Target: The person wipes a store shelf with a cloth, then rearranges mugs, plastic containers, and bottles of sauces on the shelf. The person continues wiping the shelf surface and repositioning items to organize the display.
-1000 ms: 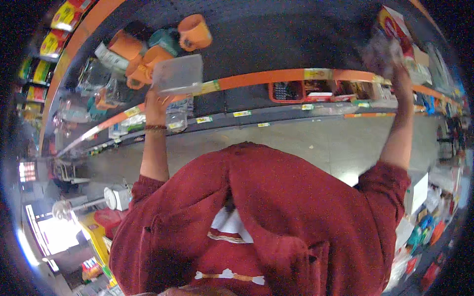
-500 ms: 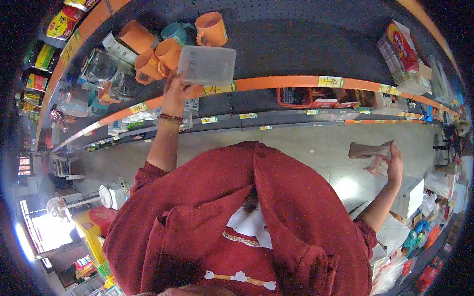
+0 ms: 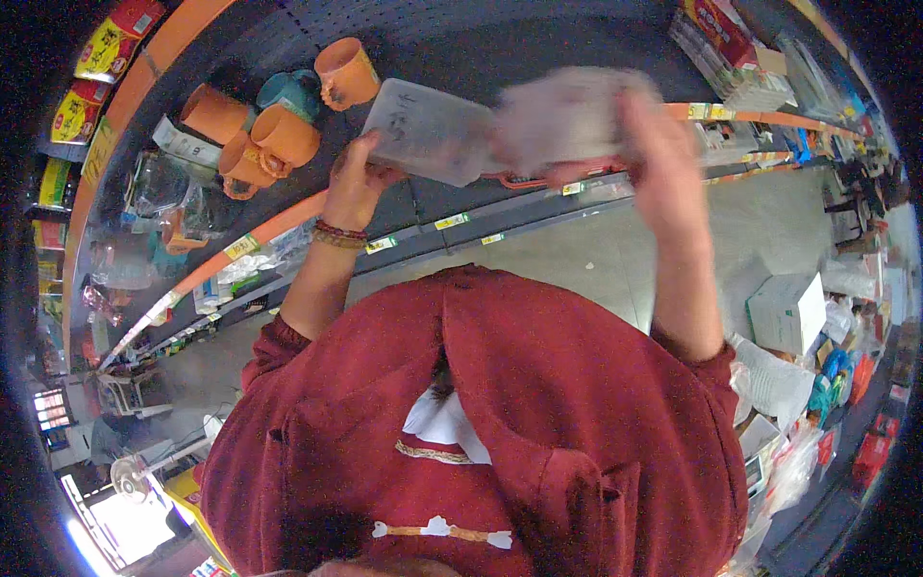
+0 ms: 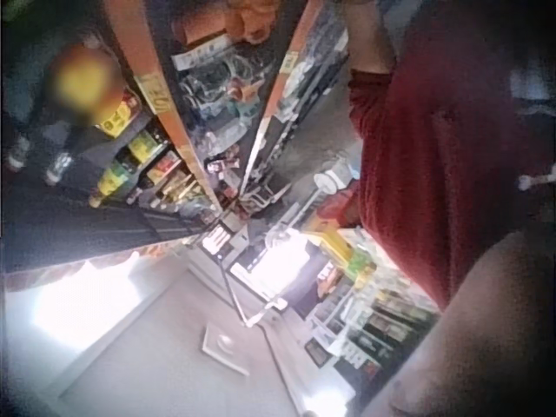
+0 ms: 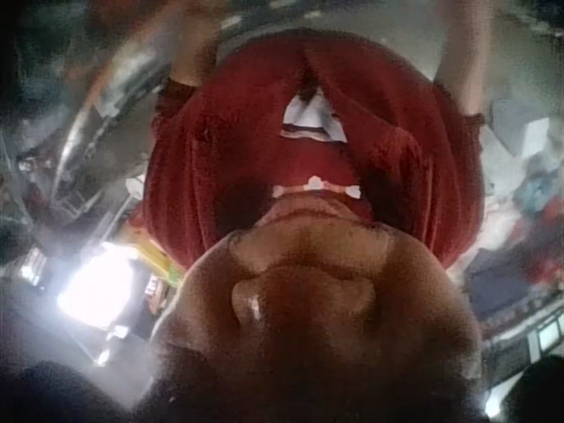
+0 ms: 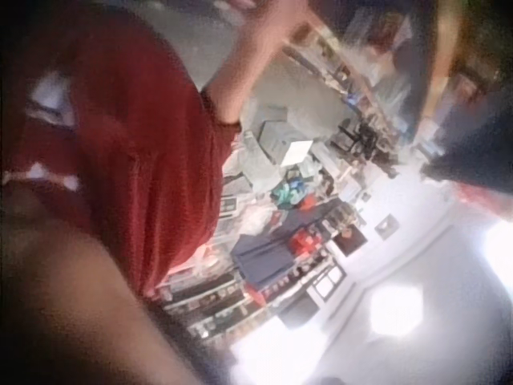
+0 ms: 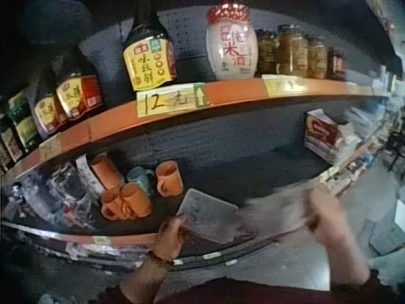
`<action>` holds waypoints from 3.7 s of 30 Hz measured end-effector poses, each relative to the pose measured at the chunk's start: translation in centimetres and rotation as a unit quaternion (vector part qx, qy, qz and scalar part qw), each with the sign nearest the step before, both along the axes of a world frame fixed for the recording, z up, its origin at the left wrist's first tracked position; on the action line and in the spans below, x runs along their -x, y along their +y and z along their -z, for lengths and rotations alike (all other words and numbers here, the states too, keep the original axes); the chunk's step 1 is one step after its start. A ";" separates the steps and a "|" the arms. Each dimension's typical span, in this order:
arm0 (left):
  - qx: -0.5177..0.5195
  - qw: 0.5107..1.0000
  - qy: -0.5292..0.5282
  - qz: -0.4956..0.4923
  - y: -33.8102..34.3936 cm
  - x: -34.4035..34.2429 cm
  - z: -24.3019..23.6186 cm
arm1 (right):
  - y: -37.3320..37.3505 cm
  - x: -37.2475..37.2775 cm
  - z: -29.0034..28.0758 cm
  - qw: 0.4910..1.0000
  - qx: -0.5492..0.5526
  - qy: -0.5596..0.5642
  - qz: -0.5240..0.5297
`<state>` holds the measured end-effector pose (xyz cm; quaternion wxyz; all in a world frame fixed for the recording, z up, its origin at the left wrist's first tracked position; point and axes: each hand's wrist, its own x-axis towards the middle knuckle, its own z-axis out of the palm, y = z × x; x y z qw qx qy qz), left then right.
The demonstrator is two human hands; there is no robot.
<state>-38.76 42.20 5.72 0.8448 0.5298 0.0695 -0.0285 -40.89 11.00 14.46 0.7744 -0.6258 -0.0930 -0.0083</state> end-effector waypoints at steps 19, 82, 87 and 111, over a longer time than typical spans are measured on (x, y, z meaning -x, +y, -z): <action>0.005 0.995 -0.099 0.019 -1.3 2.1 -0.1 | 5.8 -7.2 9.3 0.894 0.448 -0.015 0.010; -0.768 0.598 -0.229 0.007 -4.4 -4.3 7.6 | 5.3 -27.1 18.1 0.690 0.709 -0.117 0.084; -0.764 0.613 -0.203 -0.005 -4.9 -4.1 6.9 | 2.9 -25.0 18.5 0.698 0.692 -0.183 -0.003; -0.761 0.614 -0.210 -0.018 -5.2 -4.5 7.0 | 6.7 -29.2 21.0 0.697 0.682 -0.201 0.091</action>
